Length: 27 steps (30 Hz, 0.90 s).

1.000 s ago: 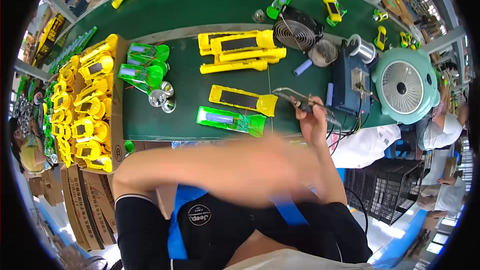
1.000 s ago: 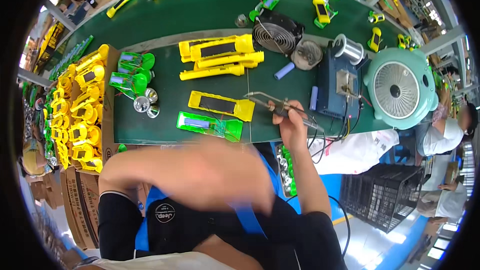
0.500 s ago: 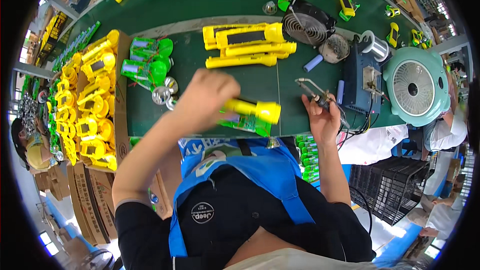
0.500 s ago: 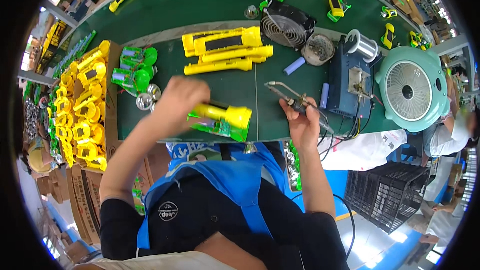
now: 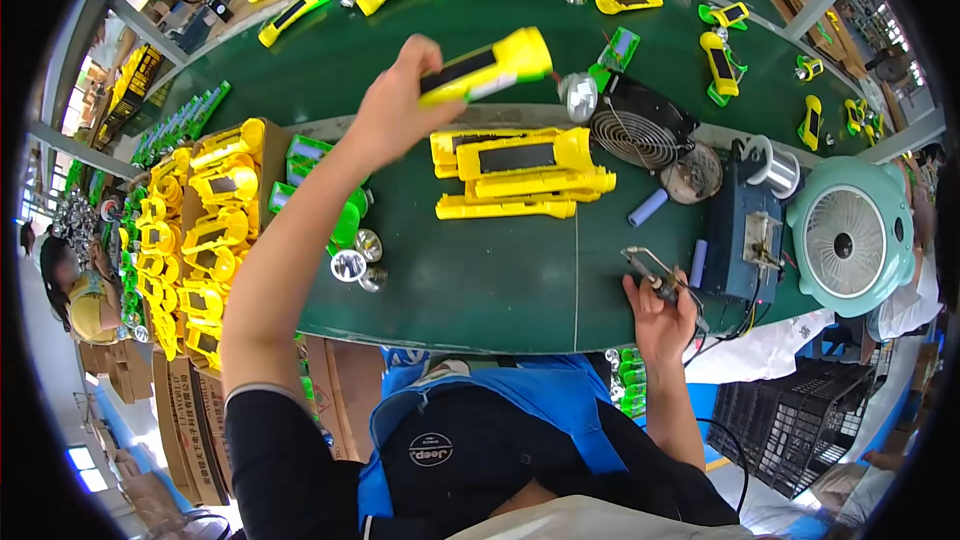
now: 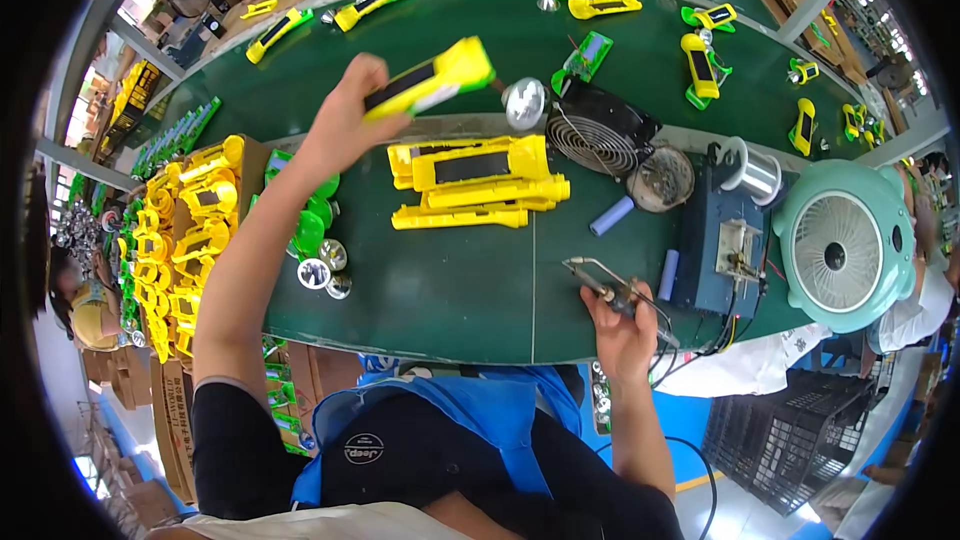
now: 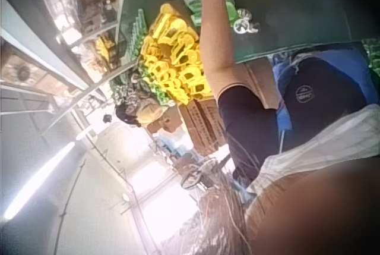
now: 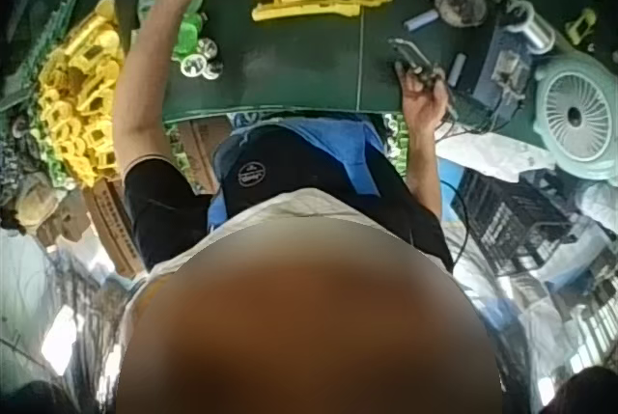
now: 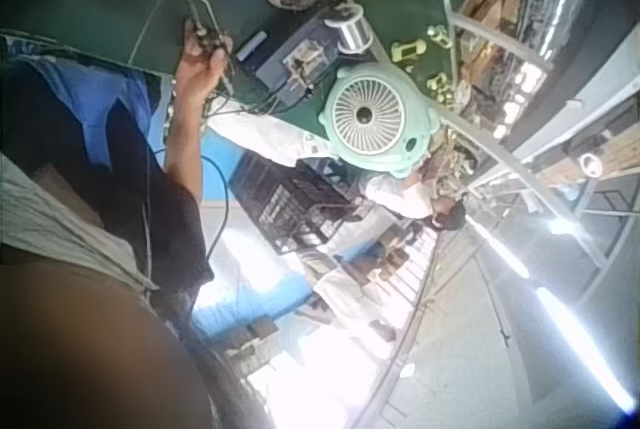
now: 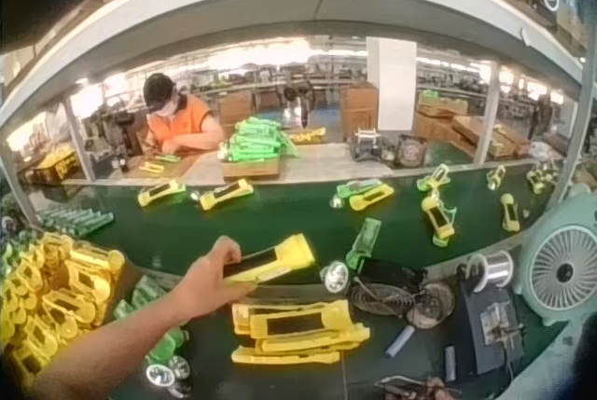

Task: Soldering electronic components and assembling plastic flashlight housings on a factory line.

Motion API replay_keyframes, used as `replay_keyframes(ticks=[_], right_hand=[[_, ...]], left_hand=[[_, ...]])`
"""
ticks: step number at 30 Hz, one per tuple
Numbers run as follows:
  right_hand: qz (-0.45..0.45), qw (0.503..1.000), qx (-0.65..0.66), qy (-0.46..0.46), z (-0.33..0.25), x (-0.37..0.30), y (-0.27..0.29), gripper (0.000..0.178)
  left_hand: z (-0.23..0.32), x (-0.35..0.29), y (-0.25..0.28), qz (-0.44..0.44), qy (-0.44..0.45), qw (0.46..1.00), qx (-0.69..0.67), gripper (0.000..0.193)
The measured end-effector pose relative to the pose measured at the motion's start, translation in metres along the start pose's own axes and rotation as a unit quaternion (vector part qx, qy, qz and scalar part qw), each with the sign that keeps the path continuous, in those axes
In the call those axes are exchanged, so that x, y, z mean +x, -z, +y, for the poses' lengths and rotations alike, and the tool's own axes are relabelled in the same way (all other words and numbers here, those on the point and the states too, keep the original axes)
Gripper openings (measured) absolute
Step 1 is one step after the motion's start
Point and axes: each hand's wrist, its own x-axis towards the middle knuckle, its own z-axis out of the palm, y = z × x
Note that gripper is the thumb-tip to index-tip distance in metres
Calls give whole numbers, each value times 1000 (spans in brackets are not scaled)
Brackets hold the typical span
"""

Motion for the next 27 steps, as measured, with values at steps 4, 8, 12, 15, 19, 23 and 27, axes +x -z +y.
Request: replay_keyframes(ticks=[4, 8, 12, 15, 19, 23, 27], right_hand=[[0, 1000, -7, 9, -1, 0, -3, 33], [9, 1000, -5, 6, -1, 1, -2, 32], [-5, 1000, 3, 10, 0, 3, 1, 28], [-16, 1000, 13, 6, 0, 5, 2, 31], [-19, 1000, 2, 5, 0, 2, 0, 31], [-25, 1000, 2, 0, -1, 2, 0, 27], [-63, 994, 90, -28, -8, -1, -2, 29]], left_hand=[[-65, 81, -75, 47, 113, 985, 126, 50], [-71, 82, -95, 49, 152, 957, 242, 46], [-7, 41, -39, 83, -121, 979, 142, 28], [36, -31, -36, -90, -209, 971, 78, 22], [33, -71, -73, -60, -187, 971, 139, 15], [15, -66, -73, -82, -117, 990, -15, 12], [27, -65, -24, -147, -35, 966, -210, 13]])
